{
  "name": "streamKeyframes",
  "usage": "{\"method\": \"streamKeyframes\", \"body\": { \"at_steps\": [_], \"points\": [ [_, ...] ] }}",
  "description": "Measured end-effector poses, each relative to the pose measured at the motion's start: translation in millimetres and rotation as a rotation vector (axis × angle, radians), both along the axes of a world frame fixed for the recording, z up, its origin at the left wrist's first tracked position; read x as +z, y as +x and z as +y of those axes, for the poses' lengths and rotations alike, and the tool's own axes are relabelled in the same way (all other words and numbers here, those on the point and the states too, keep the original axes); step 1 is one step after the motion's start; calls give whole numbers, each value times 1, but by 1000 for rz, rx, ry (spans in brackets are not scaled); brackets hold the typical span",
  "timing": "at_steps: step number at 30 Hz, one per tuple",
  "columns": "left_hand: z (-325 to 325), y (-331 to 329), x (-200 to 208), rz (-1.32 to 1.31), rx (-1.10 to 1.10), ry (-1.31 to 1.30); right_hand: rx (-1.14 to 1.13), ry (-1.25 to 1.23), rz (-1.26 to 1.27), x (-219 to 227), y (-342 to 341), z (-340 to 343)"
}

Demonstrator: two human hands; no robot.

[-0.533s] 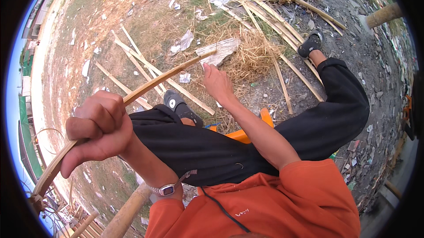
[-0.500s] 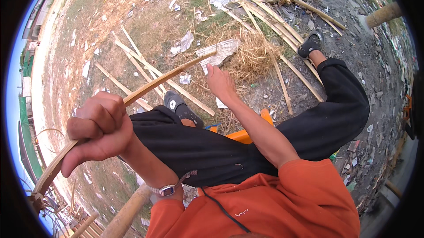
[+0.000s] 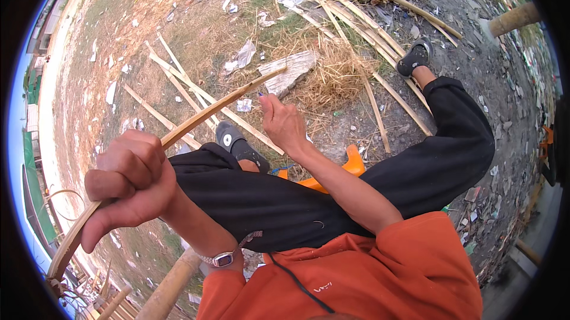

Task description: The person sits on a low stool and uses a small knife to shave and smooth a long, thin bamboo strip. They hold the strip with their left hand and repeatedly scrape the knife along its length to remove the outer layer and refine the edges.

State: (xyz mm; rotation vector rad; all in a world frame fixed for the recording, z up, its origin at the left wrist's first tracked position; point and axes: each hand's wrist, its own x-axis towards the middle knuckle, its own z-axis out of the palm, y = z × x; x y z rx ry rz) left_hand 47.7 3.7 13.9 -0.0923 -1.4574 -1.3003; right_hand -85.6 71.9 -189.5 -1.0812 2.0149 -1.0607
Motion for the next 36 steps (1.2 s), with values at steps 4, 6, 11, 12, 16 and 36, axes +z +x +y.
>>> {"method": "streamKeyframes", "body": {
  "at_steps": [4, 6, 11, 12, 16, 36],
  "points": [
    [-6, 10, -2, 27, 78, 64, -7, 56, 56, 12, 0, -2],
    [-6, 9, -2, 36, 94, 58, 4, 33, 86, 19, 1, -1],
    [-8, 9, -2, 63, 103, 75, -16, 12, 98, 11, -1, -3],
    [-8, 10, -2, 63, 78, 76, -9, 27, 92, 16, 0, -4],
    [-1, 13, -4, 37, 64, 106, 5, 4, 99, 8, 12, 8],
    [2, 13, -9, 117, 272, 238, -33, 38, 243, -9, 13, -7]
  ]
}}
